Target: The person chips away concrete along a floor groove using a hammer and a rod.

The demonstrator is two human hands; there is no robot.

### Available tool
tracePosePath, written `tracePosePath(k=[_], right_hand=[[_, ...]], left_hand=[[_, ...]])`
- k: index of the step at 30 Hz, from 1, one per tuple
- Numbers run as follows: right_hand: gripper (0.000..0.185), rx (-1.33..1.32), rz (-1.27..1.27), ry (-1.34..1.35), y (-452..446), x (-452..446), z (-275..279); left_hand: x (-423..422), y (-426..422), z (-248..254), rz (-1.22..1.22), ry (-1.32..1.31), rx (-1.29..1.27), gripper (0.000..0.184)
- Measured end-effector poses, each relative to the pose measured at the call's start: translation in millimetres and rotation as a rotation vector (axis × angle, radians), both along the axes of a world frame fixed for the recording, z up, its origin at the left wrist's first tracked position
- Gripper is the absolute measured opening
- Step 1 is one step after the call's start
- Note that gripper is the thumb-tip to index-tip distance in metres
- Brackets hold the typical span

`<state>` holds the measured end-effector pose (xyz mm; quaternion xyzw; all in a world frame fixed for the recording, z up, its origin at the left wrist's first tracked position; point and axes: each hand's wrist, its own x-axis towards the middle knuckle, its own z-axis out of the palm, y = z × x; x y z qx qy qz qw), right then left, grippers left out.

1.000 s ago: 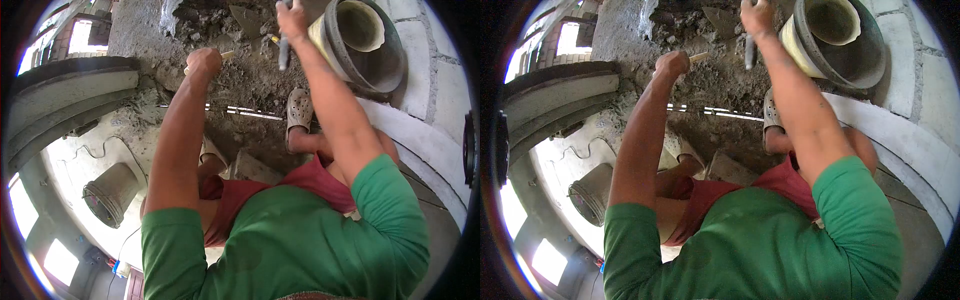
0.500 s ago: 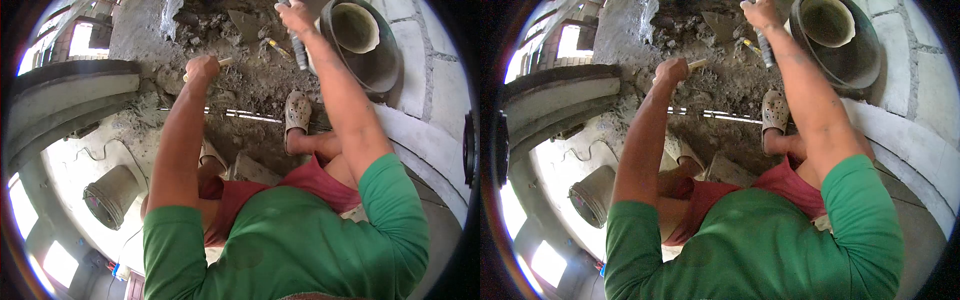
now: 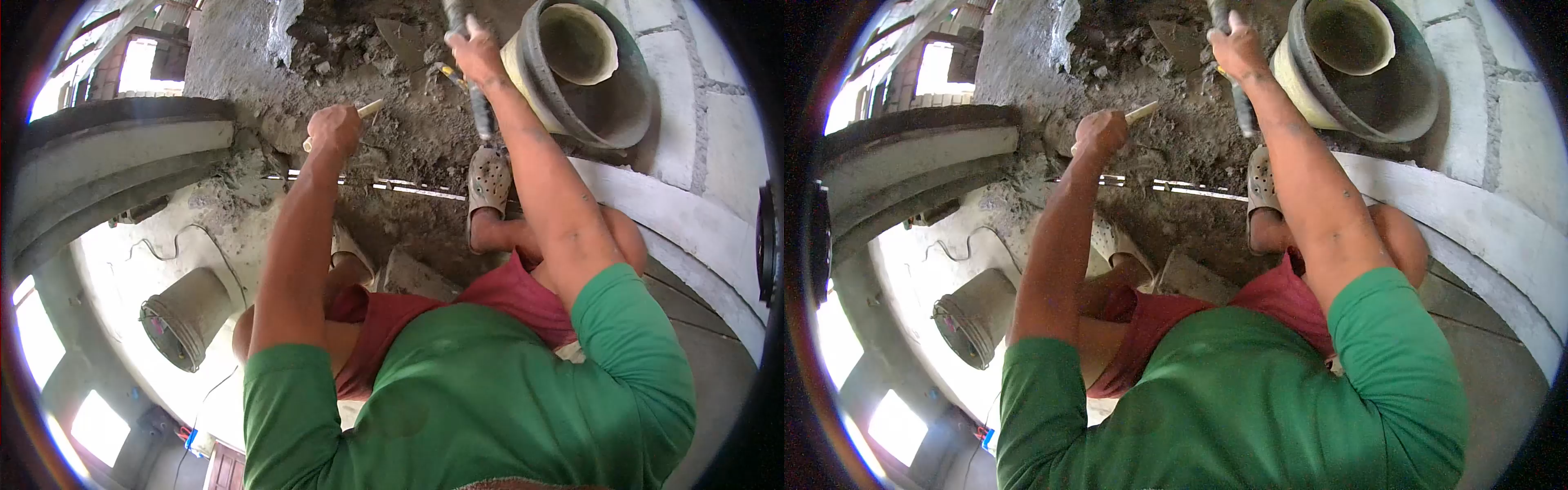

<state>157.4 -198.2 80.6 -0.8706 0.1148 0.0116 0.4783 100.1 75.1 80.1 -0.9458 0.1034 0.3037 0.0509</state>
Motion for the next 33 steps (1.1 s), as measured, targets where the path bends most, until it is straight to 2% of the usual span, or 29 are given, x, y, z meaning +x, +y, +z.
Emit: tracePosePath(k=[2,3,4,5,6,7,9,11,13,15,16,18,19,20,22,23,24,27,31,33], right_hand=[[0.064,0.053,-0.090,0.002,21.3,-16.1,15.5],[0.061,0.130,-0.094,0.134,39.3,-36.2,41.9],[0.058,-0.084,-0.066,-0.006,50.1,-56.3,-11.6],[0.056,-0.221,0.250,0.156,49.8,-77.2,-43.2],[0.058,-0.309,0.377,0.301,55.4,-102.9,-55.9],[0.058,-0.295,0.290,0.308,59.1,-107.8,-59.3],[0.060,-0.154,0.312,0.412,46.6,-92.8,-69.4],[0.061,-0.029,0.274,0.405,32.2,-71.2,-24.6],[0.060,-0.012,0.166,0.149,17.9,-37.5,-20.4],[0.060,0.064,0.035,0.101,16.5,-15.2,37.8],[0.060,0.063,0.036,0.105,23.2,-17.3,43.5],[0.047,0.050,-0.181,-0.157,38.6,-21.0,49.8],[0.037,-0.164,-0.178,-0.226,43.0,-26.7,9.5],[0.063,-0.158,-0.039,-0.058,52.1,-50.6,-17.7],[0.067,-0.345,0.472,0.279,54.2,-106.3,-51.6],[0.065,-0.391,0.398,0.323,58.4,-112.3,-58.9],[0.066,-0.309,0.355,0.431,55.5,-105.5,-67.0],[0.068,-0.204,0.359,0.442,27.7,-83.1,-50.5],[0.067,0.059,0.052,0.119,11.5,-35.2,-0.5],[0.066,-0.013,-0.020,0.030,22.4,-31.9,12.3]], left_hand=[[-10.2,8.5,-7.0,0.006,-0.046,-0.027,0.025],[-12.5,12.1,-9.2,0.009,-0.101,-0.060,0.025],[-15.4,14.8,-11.0,0.009,-0.105,-0.061,0.025],[-17.9,17.0,-12.2,0.046,-0.094,-0.076,0.024],[-17.6,18.2,-13.4,0.083,-0.089,-0.093,0.024],[-17.4,19.9,-14.5,0.079,-0.101,-0.093,0.024],[-31.8,26.0,-23.5,0.083,-0.185,-0.127,0.026],[-39.0,25.5,-17.3,0.092,-0.168,-0.160,0.027],[-35.5,25.7,-20.0,0.112,-0.169,-0.146,0.027],[-28.4,22.2,-10.2,0.104,-0.148,-0.116,0.027],[-29.7,20.7,-8.1,0.091,-0.113,-0.084,0.027],[-31.5,20.8,-9.0,0.106,-0.097,-0.087,0.027],[-28.7,20.3,-7.8,0.124,-0.091,-0.091,0.027],[-29.4,20.0,-6.8,0.123,-0.093,-0.094,0.027],[-32.6,21.2,-3.6,0.126,-0.103,-0.130,0.028],[-28.7,22.5,-1.0,0.126,-0.118,-0.127,0.028],[-29.2,21.8,-1.5,0.104,-0.113,-0.108,0.028],[-38.0,21.4,-1.5,0.108,-0.083,-0.099,0.028],[-30.2,18.8,-8.7,0.142,-0.075,-0.073,0.029],[-35.4,21.4,-10.8,0.131,-0.098,-0.099,0.029]])
